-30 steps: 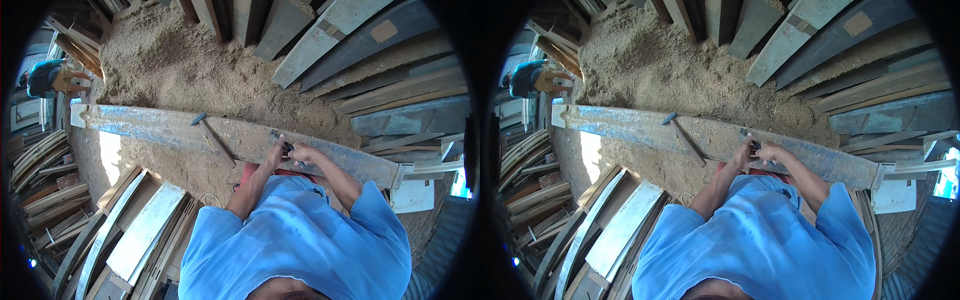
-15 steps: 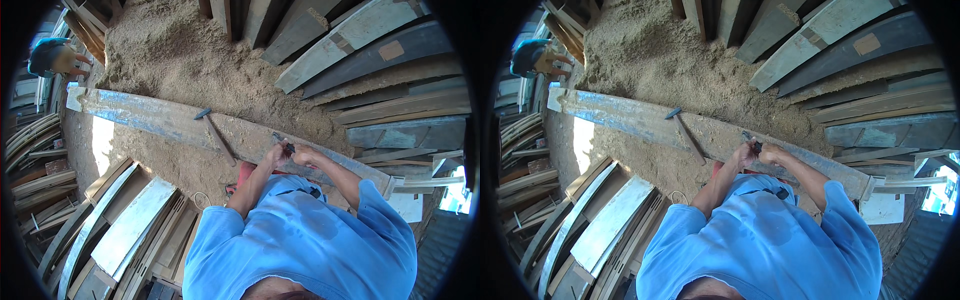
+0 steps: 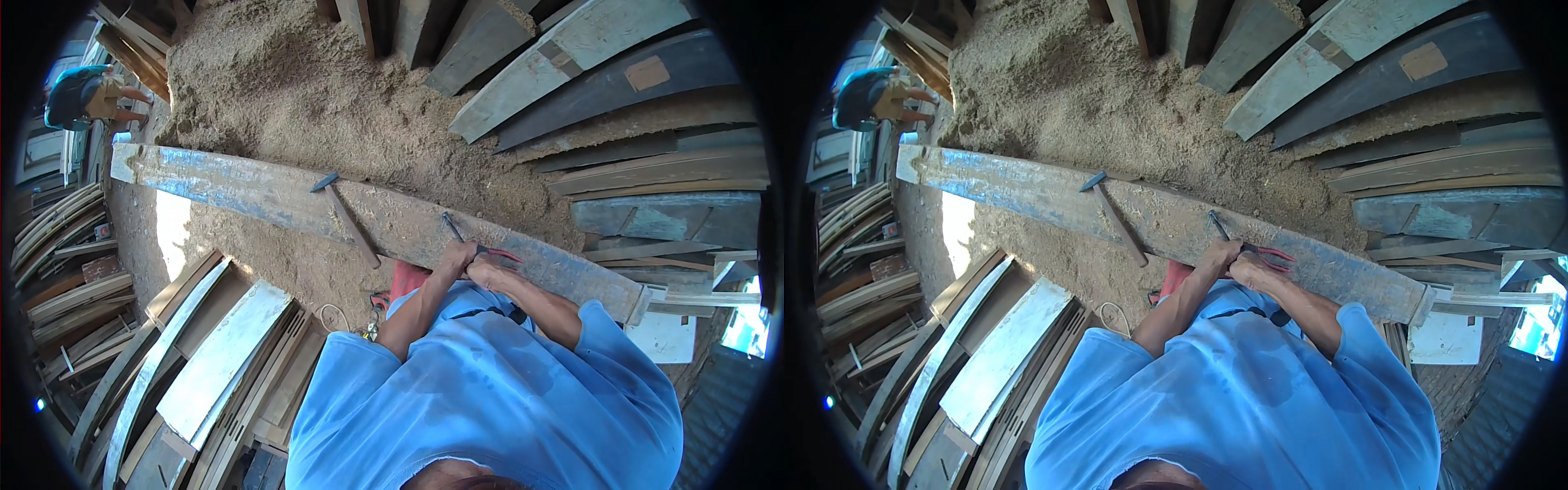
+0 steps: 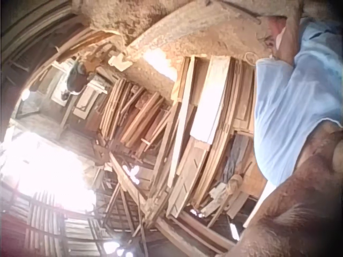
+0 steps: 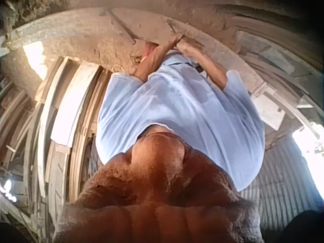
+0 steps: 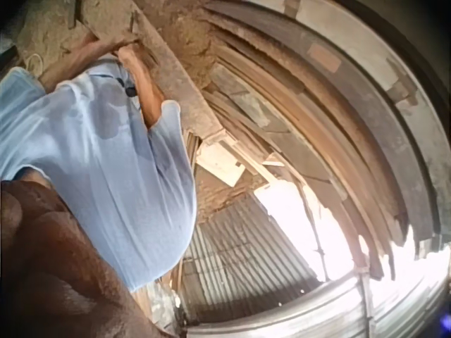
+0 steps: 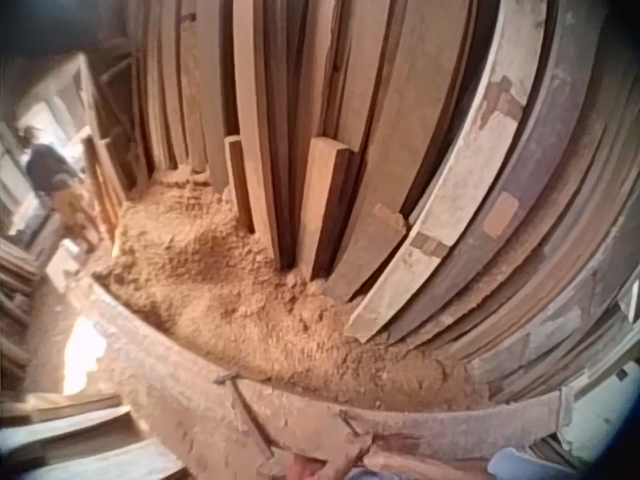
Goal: The person handles curved wood planks, uses a hammer to drive a nail into one piece, and kemudian uses pincers to pull nails from a long wooden beam.
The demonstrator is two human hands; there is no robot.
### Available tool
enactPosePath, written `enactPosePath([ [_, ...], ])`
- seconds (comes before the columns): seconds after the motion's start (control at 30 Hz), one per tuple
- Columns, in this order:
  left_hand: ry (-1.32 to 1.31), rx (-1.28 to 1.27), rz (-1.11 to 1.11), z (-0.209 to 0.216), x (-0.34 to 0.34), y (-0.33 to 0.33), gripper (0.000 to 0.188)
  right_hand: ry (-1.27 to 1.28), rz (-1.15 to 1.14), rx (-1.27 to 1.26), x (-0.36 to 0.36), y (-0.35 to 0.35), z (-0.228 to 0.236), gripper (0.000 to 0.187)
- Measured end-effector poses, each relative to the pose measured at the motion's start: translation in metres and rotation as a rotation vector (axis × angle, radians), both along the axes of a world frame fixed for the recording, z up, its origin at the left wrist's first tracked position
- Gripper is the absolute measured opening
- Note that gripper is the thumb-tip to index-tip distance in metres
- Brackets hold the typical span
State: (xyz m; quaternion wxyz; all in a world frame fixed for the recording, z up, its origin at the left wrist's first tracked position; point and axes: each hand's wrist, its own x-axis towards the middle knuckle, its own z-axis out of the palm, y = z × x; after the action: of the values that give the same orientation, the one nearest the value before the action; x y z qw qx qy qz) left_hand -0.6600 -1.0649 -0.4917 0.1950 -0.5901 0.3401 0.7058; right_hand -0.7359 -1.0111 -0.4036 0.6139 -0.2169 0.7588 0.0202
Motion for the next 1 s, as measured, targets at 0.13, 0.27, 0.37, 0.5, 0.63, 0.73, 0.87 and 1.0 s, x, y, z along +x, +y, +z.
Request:
enactPosePath([
  [0.13,-0.185,-0.289,-0.408,0.008,0.000,-0.008,0.043,0.102,-0.013,-0.040,0.012,0.014,-0.015,0.033],
  [0.27,-0.253,-0.394,-0.525,0.010,0.003,-0.002,0.044,0.066,-0.005,-0.097,0.021,0.029,-0.029,0.030],
  [0.37,-0.279,-0.461,-0.582,0.007,0.003,0.004,0.047,0.040,-0.014,-0.145,0.026,0.043,-0.052,0.031],
  [0.5,-0.322,-0.555,-0.539,0.002,0.001,0.017,0.047,0.030,-0.073,-0.277,0.034,0.071,-0.095,0.043],
  [0.63,-0.289,-0.554,-0.533,-0.010,0.006,0.026,0.048,-0.091,-0.138,-0.269,0.022,0.062,-0.070,0.052],
  [0.73,-0.261,-0.555,-0.530,-0.019,0.006,0.029,0.050,-0.086,0.000,-0.260,0.027,0.073,-0.099,0.052],
  [0.87,-0.155,-0.576,-0.512,-0.028,0.013,0.027,0.060,-0.049,0.029,-0.299,0.007,0.060,-0.078,0.048],
  [1.0,0.350,-0.149,0.085,-0.018,0.025,0.010,0.056,-0.163,0.010,-0.019,-0.032,0.025,-0.011,0.035],
])
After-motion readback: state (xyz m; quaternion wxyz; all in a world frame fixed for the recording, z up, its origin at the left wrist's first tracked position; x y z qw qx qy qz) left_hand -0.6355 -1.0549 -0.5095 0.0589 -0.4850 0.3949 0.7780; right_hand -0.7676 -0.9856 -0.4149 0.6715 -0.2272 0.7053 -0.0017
